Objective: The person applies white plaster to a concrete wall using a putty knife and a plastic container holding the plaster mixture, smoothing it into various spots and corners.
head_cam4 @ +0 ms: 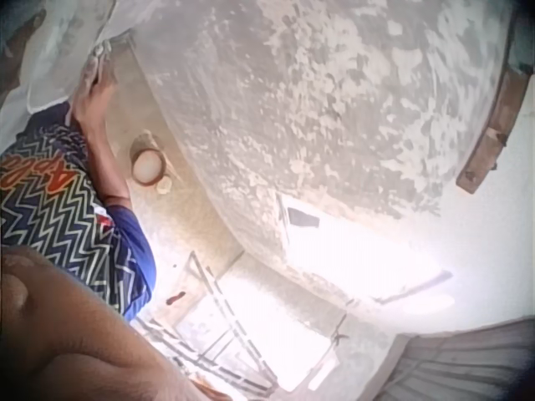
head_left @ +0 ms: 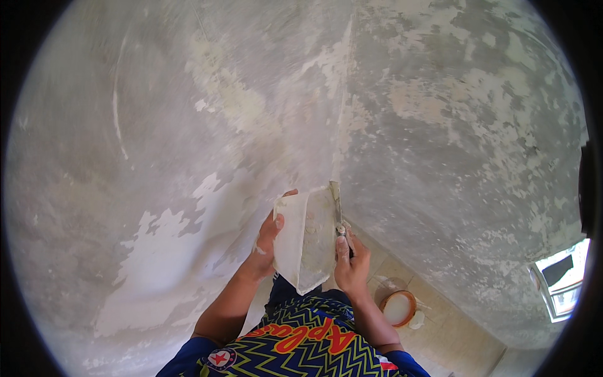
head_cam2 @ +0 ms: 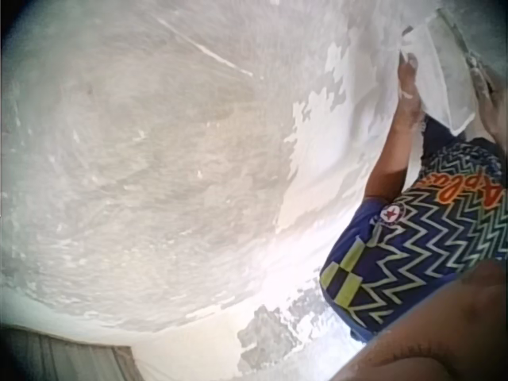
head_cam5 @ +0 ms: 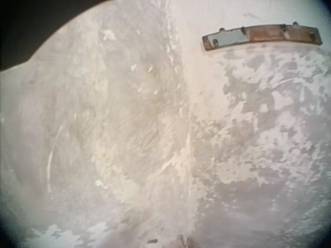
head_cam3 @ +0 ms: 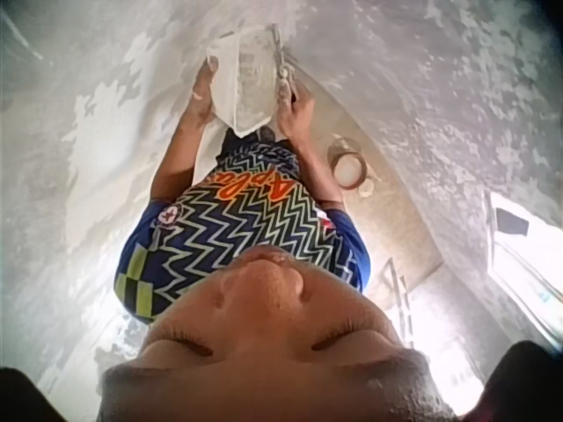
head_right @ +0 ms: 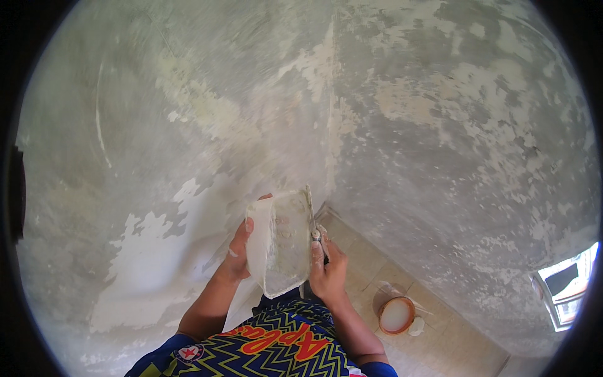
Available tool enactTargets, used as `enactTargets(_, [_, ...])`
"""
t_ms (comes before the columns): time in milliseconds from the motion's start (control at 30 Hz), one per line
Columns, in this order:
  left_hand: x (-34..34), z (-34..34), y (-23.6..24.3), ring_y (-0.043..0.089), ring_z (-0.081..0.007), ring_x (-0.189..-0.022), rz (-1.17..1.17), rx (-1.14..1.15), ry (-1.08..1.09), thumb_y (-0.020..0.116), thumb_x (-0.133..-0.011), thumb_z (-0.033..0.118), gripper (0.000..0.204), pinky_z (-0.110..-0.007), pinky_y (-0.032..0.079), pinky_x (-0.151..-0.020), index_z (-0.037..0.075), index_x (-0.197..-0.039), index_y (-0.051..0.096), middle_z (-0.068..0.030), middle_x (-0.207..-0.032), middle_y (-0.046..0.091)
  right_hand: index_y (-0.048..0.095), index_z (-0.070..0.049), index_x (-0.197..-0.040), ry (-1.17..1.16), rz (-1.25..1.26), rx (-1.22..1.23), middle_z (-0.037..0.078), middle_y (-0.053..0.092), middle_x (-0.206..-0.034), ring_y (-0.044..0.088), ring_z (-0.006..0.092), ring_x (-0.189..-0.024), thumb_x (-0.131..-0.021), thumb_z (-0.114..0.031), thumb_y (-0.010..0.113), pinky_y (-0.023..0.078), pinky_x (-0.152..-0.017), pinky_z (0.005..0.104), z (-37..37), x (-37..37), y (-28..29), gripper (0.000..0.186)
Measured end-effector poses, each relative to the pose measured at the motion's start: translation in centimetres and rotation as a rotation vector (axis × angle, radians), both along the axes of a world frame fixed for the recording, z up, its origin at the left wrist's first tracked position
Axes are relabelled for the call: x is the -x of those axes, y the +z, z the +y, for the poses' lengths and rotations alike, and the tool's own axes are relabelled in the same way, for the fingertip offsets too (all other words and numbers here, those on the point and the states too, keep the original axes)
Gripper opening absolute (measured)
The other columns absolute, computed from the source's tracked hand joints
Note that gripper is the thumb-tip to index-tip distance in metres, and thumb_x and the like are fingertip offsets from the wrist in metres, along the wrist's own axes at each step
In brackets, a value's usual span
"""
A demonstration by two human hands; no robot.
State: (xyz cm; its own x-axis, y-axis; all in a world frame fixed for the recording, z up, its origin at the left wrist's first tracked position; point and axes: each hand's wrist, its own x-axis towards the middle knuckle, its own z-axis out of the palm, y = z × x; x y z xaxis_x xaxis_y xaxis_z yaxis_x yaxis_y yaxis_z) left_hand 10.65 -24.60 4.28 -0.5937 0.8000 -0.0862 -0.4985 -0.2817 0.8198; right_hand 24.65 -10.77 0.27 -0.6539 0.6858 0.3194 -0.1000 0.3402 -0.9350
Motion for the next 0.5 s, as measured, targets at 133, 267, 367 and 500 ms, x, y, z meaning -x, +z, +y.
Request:
enactTargets(133, [0.7, 0.0, -2.9, 0.06, -0.0281, -0.126, -0.104, -0.013, -0.023, 0.048, -0.105, 0.059, 0.074, -0.045, 0.049, -0.108, 0.005, -0.154, 0.041, -0.0161, -0.139, 0.06, 0.06, 0.001, -0.089, -0.007, -0.013, 0.005, 0.002, 0.049, -0.065, 0.043, 0.0103, -0.059, -0.107, -0.019, 0.052, 0.035, -0.055, 0.0308, 0.2, -0.3, 0.0, 0.028])
enactTargets(267, [0.6, 0.9, -1.9, 0.062, -0.0283, -0.126, -0.161, -0.05, -0.024, 0.046, -0.105, 0.06, 0.073, -0.046, 0.049, -0.109, 0.001, -0.148, 0.048, -0.0162, -0.139, 0.062, 0.06, 0.001, -0.09, 0.004, -0.042, 0.016, 0.002, 0.051, -0.067, 0.044, 0.0106, -0.061, -0.106, -0.019, 0.055, 0.036, -0.055, 0.0312, 0.3, -1.0, 0.5, 0.026])
enactTargets(367, [1.3, 1.5, -1.4, 0.061, -0.029, -0.127, -0.18, -0.068, 0.01, 0.047, -0.105, 0.06, 0.073, -0.046, 0.049, -0.109, 0.003, -0.15, 0.047, -0.0158, -0.141, 0.061, 0.06, 0.002, -0.09, 0.011, -0.024, 0.005, 0.003, 0.051, -0.067, 0.044, 0.0109, -0.061, -0.105, -0.018, 0.055, 0.037, -0.056, 0.0314, 0.1, -1.6, 0.1, 0.025])
enactTargets(500, [2.2, 1.6, -0.9, 0.061, -0.0299, -0.127, -0.152, -0.053, -0.039, 0.048, -0.105, 0.06, 0.073, -0.046, 0.048, -0.11, 0.003, -0.15, 0.046, -0.0154, -0.141, 0.061, 0.061, 0.003, -0.092, -0.034, -0.019, -0.05, 0.005, 0.05, -0.065, 0.044, 0.012, -0.062, -0.105, -0.016, 0.056, 0.037, -0.057, 0.0326, -0.1, -1.6, 0.9, 0.023])
